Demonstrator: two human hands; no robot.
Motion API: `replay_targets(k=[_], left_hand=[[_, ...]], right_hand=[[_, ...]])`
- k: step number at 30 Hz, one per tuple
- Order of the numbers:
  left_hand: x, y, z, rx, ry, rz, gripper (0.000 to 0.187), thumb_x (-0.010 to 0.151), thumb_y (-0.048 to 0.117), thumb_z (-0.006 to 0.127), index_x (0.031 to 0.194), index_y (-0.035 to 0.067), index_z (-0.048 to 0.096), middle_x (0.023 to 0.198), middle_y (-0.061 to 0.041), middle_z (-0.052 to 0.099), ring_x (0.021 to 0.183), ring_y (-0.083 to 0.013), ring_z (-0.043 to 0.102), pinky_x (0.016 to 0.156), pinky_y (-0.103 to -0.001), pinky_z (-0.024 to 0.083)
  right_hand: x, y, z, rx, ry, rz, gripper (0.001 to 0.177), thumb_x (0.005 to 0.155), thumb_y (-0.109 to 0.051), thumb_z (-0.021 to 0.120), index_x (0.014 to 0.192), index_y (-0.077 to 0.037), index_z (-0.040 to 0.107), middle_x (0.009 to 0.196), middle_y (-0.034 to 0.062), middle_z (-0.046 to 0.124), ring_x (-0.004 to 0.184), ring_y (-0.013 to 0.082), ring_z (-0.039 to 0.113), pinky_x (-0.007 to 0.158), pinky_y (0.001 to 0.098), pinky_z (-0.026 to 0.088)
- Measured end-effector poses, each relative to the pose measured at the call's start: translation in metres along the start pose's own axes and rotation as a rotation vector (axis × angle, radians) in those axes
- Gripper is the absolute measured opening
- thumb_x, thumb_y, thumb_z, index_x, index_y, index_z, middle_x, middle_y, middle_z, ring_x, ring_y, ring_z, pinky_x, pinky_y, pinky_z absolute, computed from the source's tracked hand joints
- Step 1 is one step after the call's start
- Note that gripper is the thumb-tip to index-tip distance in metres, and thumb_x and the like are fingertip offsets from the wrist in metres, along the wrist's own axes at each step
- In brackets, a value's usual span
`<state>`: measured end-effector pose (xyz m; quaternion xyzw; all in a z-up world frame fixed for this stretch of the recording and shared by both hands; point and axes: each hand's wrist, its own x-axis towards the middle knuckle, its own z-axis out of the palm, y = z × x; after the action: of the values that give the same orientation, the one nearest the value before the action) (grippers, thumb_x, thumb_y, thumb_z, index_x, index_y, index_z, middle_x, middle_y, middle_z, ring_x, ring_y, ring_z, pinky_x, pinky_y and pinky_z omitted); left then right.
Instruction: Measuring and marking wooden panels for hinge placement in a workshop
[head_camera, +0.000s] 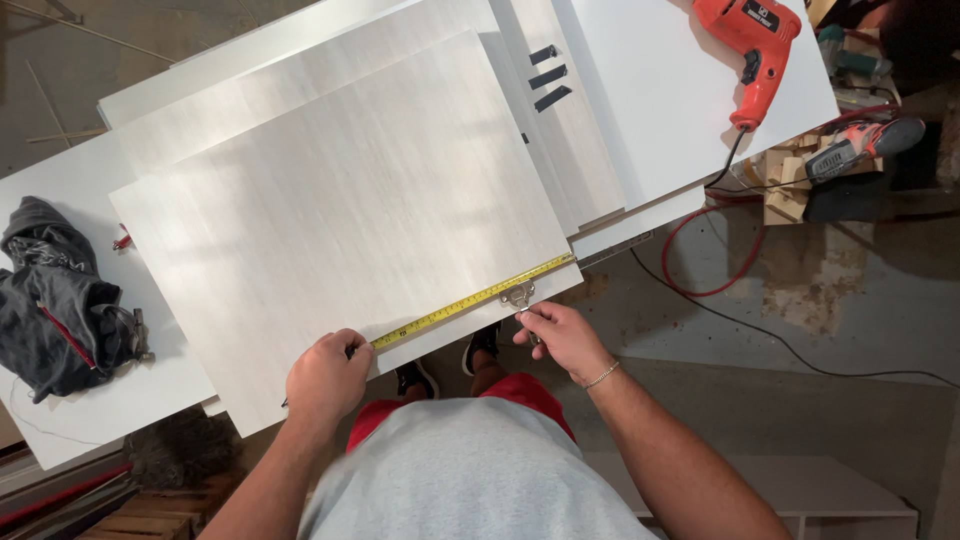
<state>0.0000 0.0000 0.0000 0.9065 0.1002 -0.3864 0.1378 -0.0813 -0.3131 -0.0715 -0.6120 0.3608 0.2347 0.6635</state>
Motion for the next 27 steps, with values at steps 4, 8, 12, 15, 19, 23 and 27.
replay_targets(k=[4, 8, 12, 15, 19, 23, 27], left_hand=[[0.002, -0.002, 0.002, 0.010, 0.006, 0.013, 0.027, 0.095, 0.039, 0.060, 0.105, 0.020, 0.077, 0.105, -0.006, 0.076, 0.107, -0.0308, 0.072, 0.091, -0.043, 0.058], [0.003, -0.003, 0.001, 0.002, -0.009, 0.016, 0.028, 0.095, 0.037, 0.058, 0.108, 0.020, 0.077, 0.106, -0.005, 0.075, 0.108, -0.0309, 0.072, 0.093, -0.043, 0.057], [0.008, -0.007, 0.004, 0.006, -0.015, 0.012, 0.031, 0.094, 0.042, 0.058, 0.109, 0.021, 0.076, 0.111, -0.006, 0.075, 0.113, -0.0325, 0.070, 0.097, -0.045, 0.056], [0.006, -0.007, 0.003, -0.002, -0.028, 0.011, 0.032, 0.094, 0.043, 0.056, 0.111, 0.023, 0.074, 0.114, -0.004, 0.074, 0.116, -0.0323, 0.068, 0.099, -0.045, 0.055], [0.001, -0.006, -0.002, -0.104, -0.069, 0.045, 0.033, 0.092, 0.046, 0.058, 0.111, 0.025, 0.074, 0.115, -0.004, 0.073, 0.118, -0.0333, 0.067, 0.100, -0.046, 0.054], [-0.008, -0.010, -0.018, -0.261, -0.071, 0.077, 0.028, 0.091, 0.043, 0.062, 0.106, 0.023, 0.075, 0.102, -0.006, 0.074, 0.107, -0.0322, 0.070, 0.092, -0.044, 0.056], [-0.010, -0.063, -0.042, -0.431, -0.052, 0.048, 0.024, 0.092, 0.032, 0.065, 0.107, 0.017, 0.075, 0.084, -0.009, 0.073, 0.085, -0.0257, 0.070, 0.076, -0.041, 0.059]], right_hand=[[-0.001, -0.003, 0.000, -0.014, 0.003, 0.004, 0.021, 0.094, -0.020, 0.068, 0.102, -0.001, 0.073, 0.079, 0.0194, 0.076, 0.044, 0.0158, 0.064, 0.045, 0.0217, 0.051], [0.005, 0.004, -0.001, -0.020, 0.003, 0.009, 0.022, 0.094, -0.020, 0.068, 0.103, -0.002, 0.074, 0.081, 0.0195, 0.076, 0.044, 0.0154, 0.063, 0.045, 0.0212, 0.051], [0.010, 0.011, -0.004, -0.029, -0.004, 0.010, 0.024, 0.094, -0.020, 0.067, 0.105, 0.000, 0.074, 0.081, 0.0205, 0.076, 0.043, 0.0162, 0.063, 0.044, 0.0222, 0.051], [0.018, 0.021, -0.004, -0.039, -0.007, -0.002, 0.025, 0.096, -0.020, 0.065, 0.107, 0.000, 0.073, 0.081, 0.0197, 0.076, 0.044, 0.0152, 0.063, 0.045, 0.0214, 0.051], [0.013, 0.016, -0.004, -0.019, 0.008, 0.001, 0.024, 0.096, -0.020, 0.066, 0.108, 0.000, 0.073, 0.080, 0.0201, 0.076, 0.044, 0.0167, 0.063, 0.044, 0.0228, 0.052], [0.024, 0.029, -0.006, -0.039, 0.009, -0.023, 0.028, 0.096, -0.020, 0.068, 0.111, 0.002, 0.072, 0.082, 0.0212, 0.075, 0.048, 0.0166, 0.063, 0.048, 0.0236, 0.053], [0.031, 0.039, -0.011, -0.054, -0.003, -0.038, 0.032, 0.097, -0.019, 0.068, 0.117, 0.006, 0.070, 0.088, 0.0259, 0.074, 0.058, 0.0215, 0.066, 0.055, 0.0266, 0.056]])
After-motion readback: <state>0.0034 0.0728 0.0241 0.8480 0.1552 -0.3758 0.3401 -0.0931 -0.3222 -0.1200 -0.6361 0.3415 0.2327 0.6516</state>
